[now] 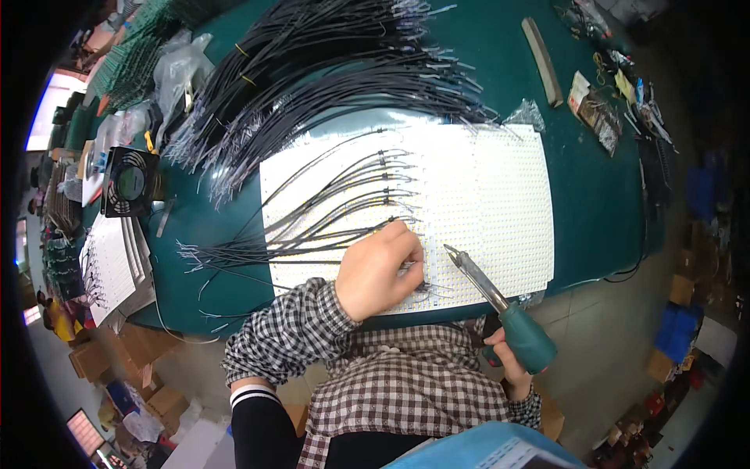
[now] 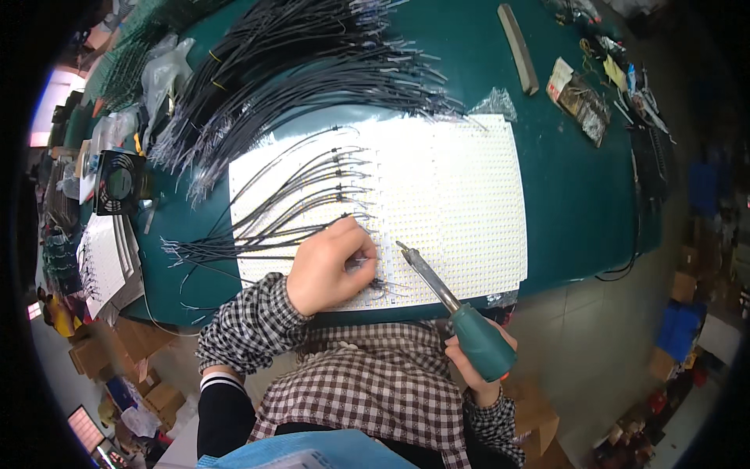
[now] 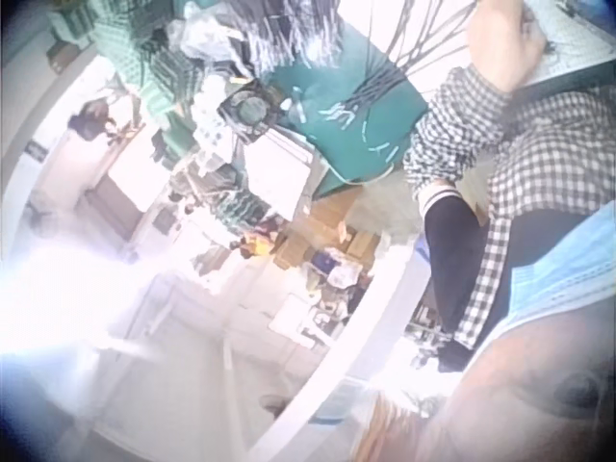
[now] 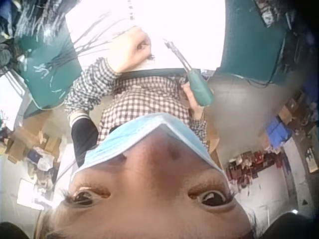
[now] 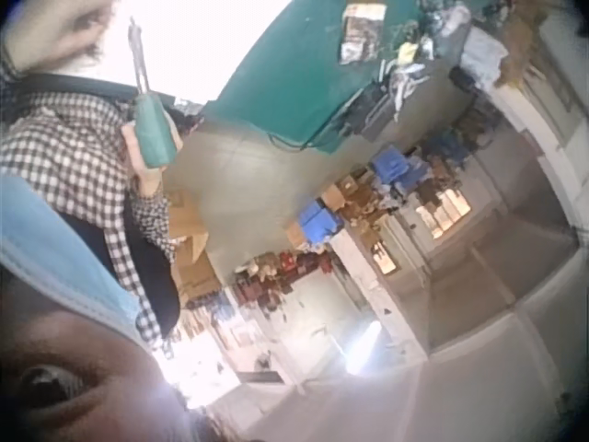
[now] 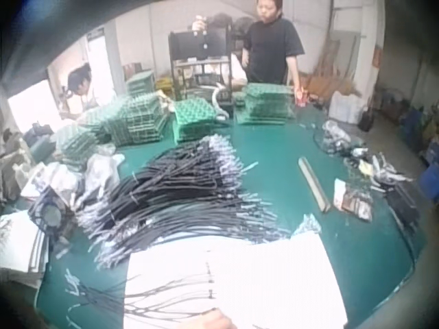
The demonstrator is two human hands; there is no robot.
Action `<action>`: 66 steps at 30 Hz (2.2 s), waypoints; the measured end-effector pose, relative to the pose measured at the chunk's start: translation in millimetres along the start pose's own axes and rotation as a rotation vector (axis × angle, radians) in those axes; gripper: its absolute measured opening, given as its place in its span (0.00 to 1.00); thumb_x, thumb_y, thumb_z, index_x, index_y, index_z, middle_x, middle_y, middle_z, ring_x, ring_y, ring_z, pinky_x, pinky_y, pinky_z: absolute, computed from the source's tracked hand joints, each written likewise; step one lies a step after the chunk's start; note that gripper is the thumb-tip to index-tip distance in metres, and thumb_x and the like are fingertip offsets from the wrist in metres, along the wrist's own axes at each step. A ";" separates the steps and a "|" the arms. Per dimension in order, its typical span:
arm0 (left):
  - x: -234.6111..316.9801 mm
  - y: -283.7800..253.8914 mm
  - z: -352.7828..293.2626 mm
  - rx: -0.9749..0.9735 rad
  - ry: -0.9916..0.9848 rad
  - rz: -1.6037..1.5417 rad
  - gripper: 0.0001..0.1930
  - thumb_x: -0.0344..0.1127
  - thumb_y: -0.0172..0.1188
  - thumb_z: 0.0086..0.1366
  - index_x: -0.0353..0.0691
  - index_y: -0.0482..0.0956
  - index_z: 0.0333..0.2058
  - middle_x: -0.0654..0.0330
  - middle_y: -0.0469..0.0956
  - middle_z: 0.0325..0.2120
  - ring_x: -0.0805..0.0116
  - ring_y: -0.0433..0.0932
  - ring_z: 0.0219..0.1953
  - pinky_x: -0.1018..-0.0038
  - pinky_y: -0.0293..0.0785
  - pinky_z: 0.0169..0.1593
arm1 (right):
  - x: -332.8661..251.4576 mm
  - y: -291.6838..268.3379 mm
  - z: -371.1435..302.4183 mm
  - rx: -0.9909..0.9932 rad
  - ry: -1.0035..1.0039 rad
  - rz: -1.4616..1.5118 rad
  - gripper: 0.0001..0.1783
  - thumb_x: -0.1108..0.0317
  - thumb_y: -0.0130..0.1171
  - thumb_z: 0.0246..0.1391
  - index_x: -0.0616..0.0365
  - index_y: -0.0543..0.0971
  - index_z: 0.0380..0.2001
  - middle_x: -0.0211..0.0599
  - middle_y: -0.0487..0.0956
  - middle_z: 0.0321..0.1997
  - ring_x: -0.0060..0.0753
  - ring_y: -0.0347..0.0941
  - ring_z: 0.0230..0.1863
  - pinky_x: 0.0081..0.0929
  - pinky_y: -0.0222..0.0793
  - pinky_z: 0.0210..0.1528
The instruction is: The person uses a soldering iron to attach black wires to a large white LED panel. They hold the wires with one hand and apply the soldering iron with the other, working methodically across the panel's surface.
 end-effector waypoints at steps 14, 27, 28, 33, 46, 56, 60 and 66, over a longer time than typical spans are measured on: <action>8.5 -36.5 -13.0 0.161 0.339 0.264 0.09 0.27 0.71 0.57 0.41 0.81 0.35 0.57 0.76 0.31 0.55 0.78 0.31 0.62 0.74 0.33 | -5.1 -3.7 8.7 0.069 0.037 0.063 0.28 0.71 0.77 0.51 0.72 0.77 0.53 0.37 0.86 0.31 0.21 0.79 0.27 0.20 0.75 0.29; 16.6 -25.3 -38.2 0.083 0.088 0.173 0.12 0.32 0.74 0.57 0.40 0.79 0.36 0.60 0.77 0.31 0.56 0.78 0.31 0.63 0.74 0.33 | -25.4 -3.5 17.6 0.030 -0.004 0.077 0.21 0.64 0.78 0.51 0.69 0.84 0.40 0.40 0.85 0.34 0.34 0.82 0.39 0.32 0.80 0.46; 23.0 -26.7 -36.4 0.065 0.135 0.185 0.12 0.31 0.75 0.56 0.40 0.80 0.36 0.59 0.78 0.33 0.57 0.79 0.33 0.64 0.75 0.35 | -26.1 -3.6 17.8 0.024 -0.012 0.069 0.21 0.63 0.78 0.51 0.69 0.84 0.41 0.40 0.85 0.34 0.34 0.82 0.39 0.32 0.80 0.46; 43.8 -13.6 -44.2 -0.067 0.250 0.163 0.16 0.28 0.76 0.52 0.40 0.83 0.40 0.57 0.80 0.38 0.56 0.80 0.42 0.63 0.77 0.43 | -23.0 -7.8 14.9 0.005 -0.038 -0.002 0.22 0.62 0.78 0.52 0.69 0.83 0.42 0.40 0.86 0.34 0.32 0.82 0.36 0.30 0.78 0.43; 22.2 -24.3 -35.8 0.201 0.230 0.211 0.15 0.18 0.63 0.54 0.37 0.81 0.41 0.55 0.79 0.36 0.52 0.80 0.37 0.63 0.79 0.39 | -17.8 -4.9 12.3 0.055 0.001 0.137 0.26 0.63 0.79 0.51 0.70 0.81 0.46 0.40 0.85 0.34 0.32 0.82 0.34 0.28 0.79 0.40; 22.1 -15.6 -24.6 -0.097 0.300 0.266 0.11 0.23 0.69 0.58 0.40 0.83 0.40 0.59 0.79 0.34 0.55 0.80 0.37 0.63 0.77 0.38 | -17.3 -5.8 4.1 0.007 0.108 0.073 0.24 0.54 0.62 0.61 0.69 0.79 0.44 0.46 0.80 0.38 0.38 0.78 0.40 0.39 0.74 0.51; 17.9 -7.4 -25.8 -0.130 0.159 0.108 0.07 0.23 0.68 0.61 0.38 0.83 0.38 0.58 0.78 0.33 0.56 0.80 0.35 0.66 0.77 0.37 | -18.4 -4.9 4.9 0.004 0.068 0.069 0.24 0.54 0.62 0.61 0.69 0.78 0.44 0.46 0.80 0.39 0.39 0.78 0.40 0.39 0.73 0.50; 7.8 2.6 -34.9 -0.086 0.029 -0.109 0.03 0.28 0.65 0.64 0.41 0.80 0.36 0.56 0.76 0.30 0.52 0.80 0.32 0.62 0.77 0.36 | -17.3 -5.2 7.8 0.043 0.005 0.098 0.25 0.56 0.73 0.54 0.69 0.81 0.43 0.43 0.83 0.36 0.36 0.81 0.36 0.32 0.77 0.42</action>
Point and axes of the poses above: each hand's wrist, its own z-axis towards the middle knuckle, its own y-axis out of the palm, x = y × z, the point moved 6 cm from there along z, towards the middle knuckle
